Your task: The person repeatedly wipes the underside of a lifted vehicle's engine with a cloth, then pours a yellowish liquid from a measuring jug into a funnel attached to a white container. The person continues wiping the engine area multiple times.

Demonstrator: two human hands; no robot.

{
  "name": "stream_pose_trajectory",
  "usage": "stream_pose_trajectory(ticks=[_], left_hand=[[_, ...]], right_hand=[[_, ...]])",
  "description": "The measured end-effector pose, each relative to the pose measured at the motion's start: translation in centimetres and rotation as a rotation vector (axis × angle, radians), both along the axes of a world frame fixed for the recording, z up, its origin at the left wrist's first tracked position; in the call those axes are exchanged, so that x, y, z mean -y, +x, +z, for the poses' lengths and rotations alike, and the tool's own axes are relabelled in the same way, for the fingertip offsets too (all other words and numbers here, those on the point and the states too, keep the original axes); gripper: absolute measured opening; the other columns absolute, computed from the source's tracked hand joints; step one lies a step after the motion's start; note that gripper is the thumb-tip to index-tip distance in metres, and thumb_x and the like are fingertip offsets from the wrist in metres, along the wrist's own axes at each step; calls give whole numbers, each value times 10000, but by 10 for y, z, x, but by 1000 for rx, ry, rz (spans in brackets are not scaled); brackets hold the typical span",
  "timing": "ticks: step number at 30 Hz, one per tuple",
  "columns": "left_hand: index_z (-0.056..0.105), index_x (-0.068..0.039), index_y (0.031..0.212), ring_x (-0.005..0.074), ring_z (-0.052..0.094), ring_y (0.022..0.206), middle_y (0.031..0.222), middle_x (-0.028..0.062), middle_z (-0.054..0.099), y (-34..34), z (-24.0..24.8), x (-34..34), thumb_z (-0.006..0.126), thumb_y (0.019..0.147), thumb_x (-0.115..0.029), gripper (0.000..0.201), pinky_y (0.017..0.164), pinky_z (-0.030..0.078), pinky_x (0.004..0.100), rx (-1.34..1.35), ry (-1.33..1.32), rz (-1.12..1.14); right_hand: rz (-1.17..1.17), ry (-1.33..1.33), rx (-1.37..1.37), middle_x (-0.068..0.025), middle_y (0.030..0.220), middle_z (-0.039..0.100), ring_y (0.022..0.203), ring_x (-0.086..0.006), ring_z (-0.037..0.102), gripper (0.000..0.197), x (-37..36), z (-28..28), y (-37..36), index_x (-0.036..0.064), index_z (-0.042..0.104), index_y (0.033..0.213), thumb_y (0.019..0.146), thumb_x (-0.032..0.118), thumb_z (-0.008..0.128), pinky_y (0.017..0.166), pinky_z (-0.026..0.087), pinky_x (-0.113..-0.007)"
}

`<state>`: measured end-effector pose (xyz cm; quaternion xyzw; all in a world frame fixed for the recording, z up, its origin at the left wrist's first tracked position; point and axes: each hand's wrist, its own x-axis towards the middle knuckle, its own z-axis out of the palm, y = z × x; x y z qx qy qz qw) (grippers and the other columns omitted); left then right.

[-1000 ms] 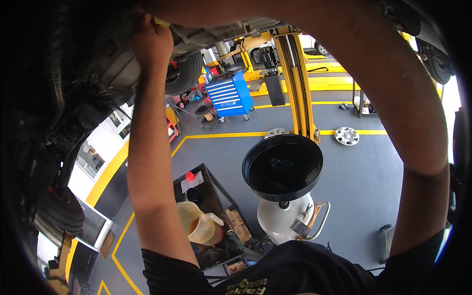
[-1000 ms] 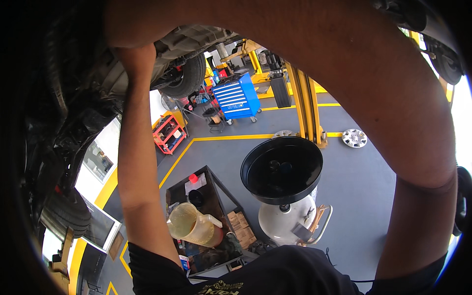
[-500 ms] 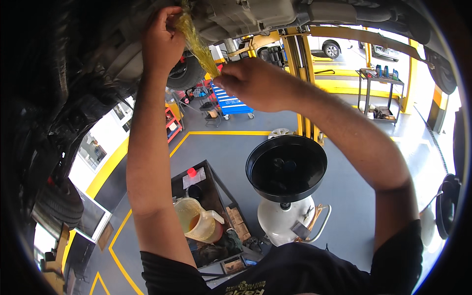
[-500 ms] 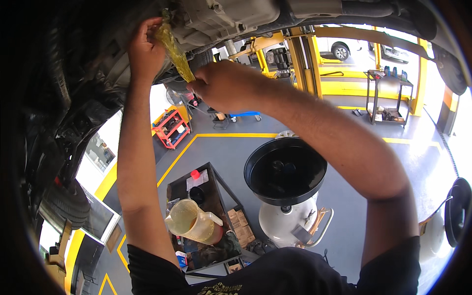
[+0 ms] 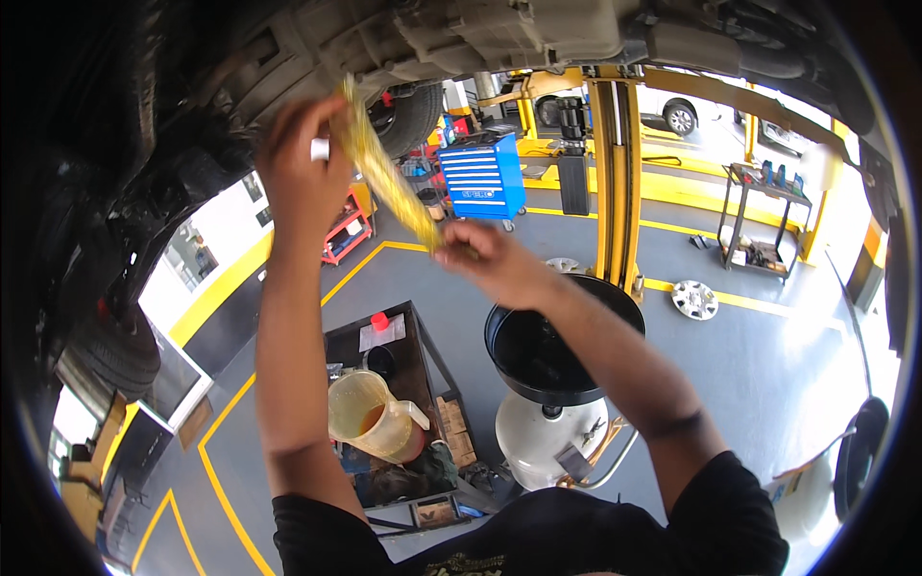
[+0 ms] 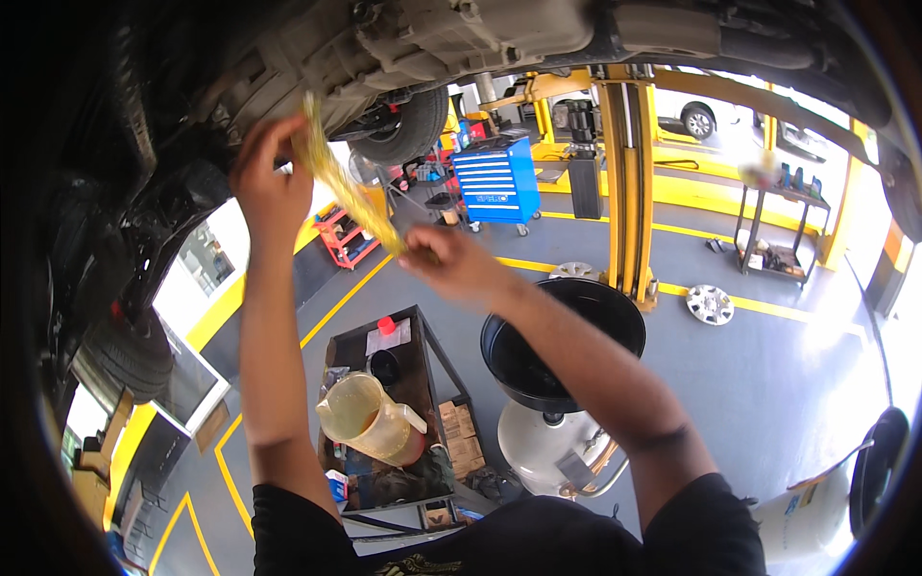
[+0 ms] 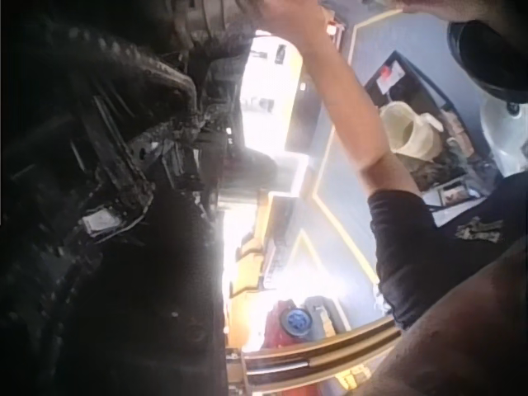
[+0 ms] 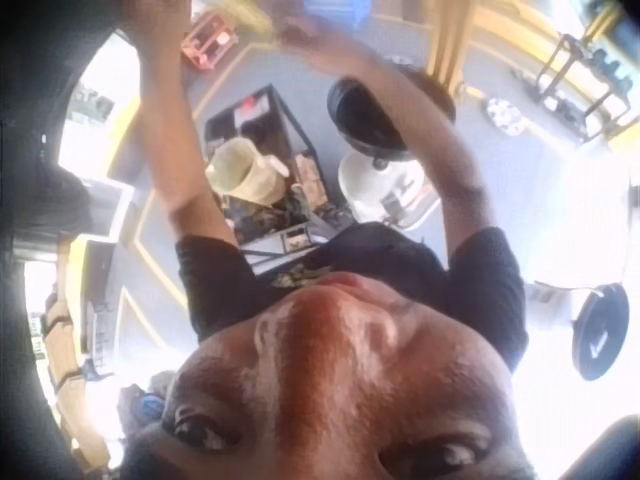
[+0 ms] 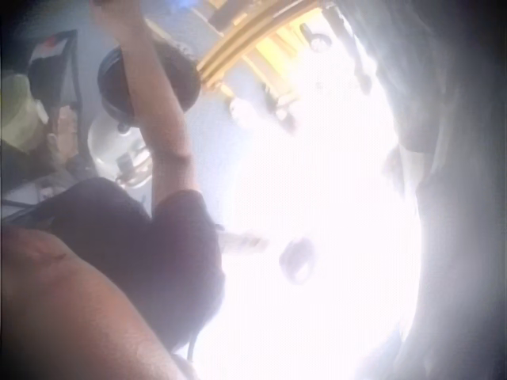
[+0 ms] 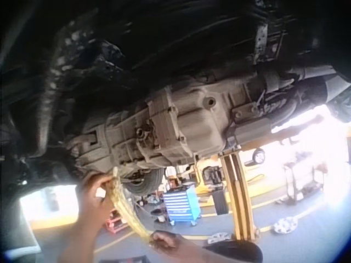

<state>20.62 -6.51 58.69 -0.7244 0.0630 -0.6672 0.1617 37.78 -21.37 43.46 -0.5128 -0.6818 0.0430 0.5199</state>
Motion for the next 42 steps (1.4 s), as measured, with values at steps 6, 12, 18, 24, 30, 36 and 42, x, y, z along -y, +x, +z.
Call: stream_pose_trajectory(ticks=[6, 12, 18, 24, 30, 36, 42], left_hand=[[736, 3, 1075, 228, 725, 846, 958, 127, 732, -74, -169, 6, 677, 850, 60, 239, 743, 575, 337, -287, -532, 51], [746, 45, 1071, 108, 707, 894, 969, 76, 758, -115, -339, 32, 769, 895, 61, 178, 796, 559, 241, 6, -1398, -165], [618, -6, 1149, 81, 659, 889, 1002, 30, 680, -156, -421, 11, 708, 913, 106, 276, 792, 517, 226, 109, -1331, -201], [574, -12, 1213, 74, 642, 874, 1032, 37, 641, -190, -426, -28, 707, 897, 113, 365, 758, 519, 218, 37, -1365, -241], [605, 20, 1125, 82, 658, 855, 1004, 54, 659, -239, -447, -36, 714, 910, 86, 250, 743, 543, 235, -237, -1583, -266], [626, 17, 1013, 67, 655, 841, 931, 39, 678, -273, -486, -38, 730, 930, 38, 135, 743, 523, 212, -430, -1665, -209], [625, 29, 982, 102, 665, 796, 940, 60, 675, -308, -513, -44, 722, 901, 67, 132, 752, 544, 250, -394, -1740, -184]], right_hand=[[165, -274, -290, -25, 963, 677, 932, -129, 631, 209, -37, -157, -30, 56, 667, 1122, 1017, 235, 685, 866, 506, -321], [342, -660, -396, -36, 979, 714, 936, -127, 665, 253, -56, -320, -79, 33, 681, 1151, 958, 181, 754, 882, 527, -320], [135, -463, -219, -177, 1065, 721, 1030, -347, 708, 285, -72, -378, -128, 41, 661, 1121, 863, 112, 758, 886, 549, -403], [-7, -403, -303, -133, 1076, 688, 1030, -236, 691, 186, -105, -348, -177, -2, 669, 1092, 976, 138, 711, 932, 545, -362], [382, -522, -1035, -31, 792, 618, 719, -94, 571, 391, -121, -332, -245, -10, 635, 939, 1041, 367, 654, 662, 473, -283], [113, -786, -751, -87, 656, 640, 635, -160, 645, 412, -134, -339, -280, -25, 674, 881, 1005, 367, 646, 617, 487, -348], [78, -716, -570, -81, 713, 673, 619, -112, 602, 246, -141, -354, -300, -39, 696, 920, 988, 195, 661, 591, 471, -325]])
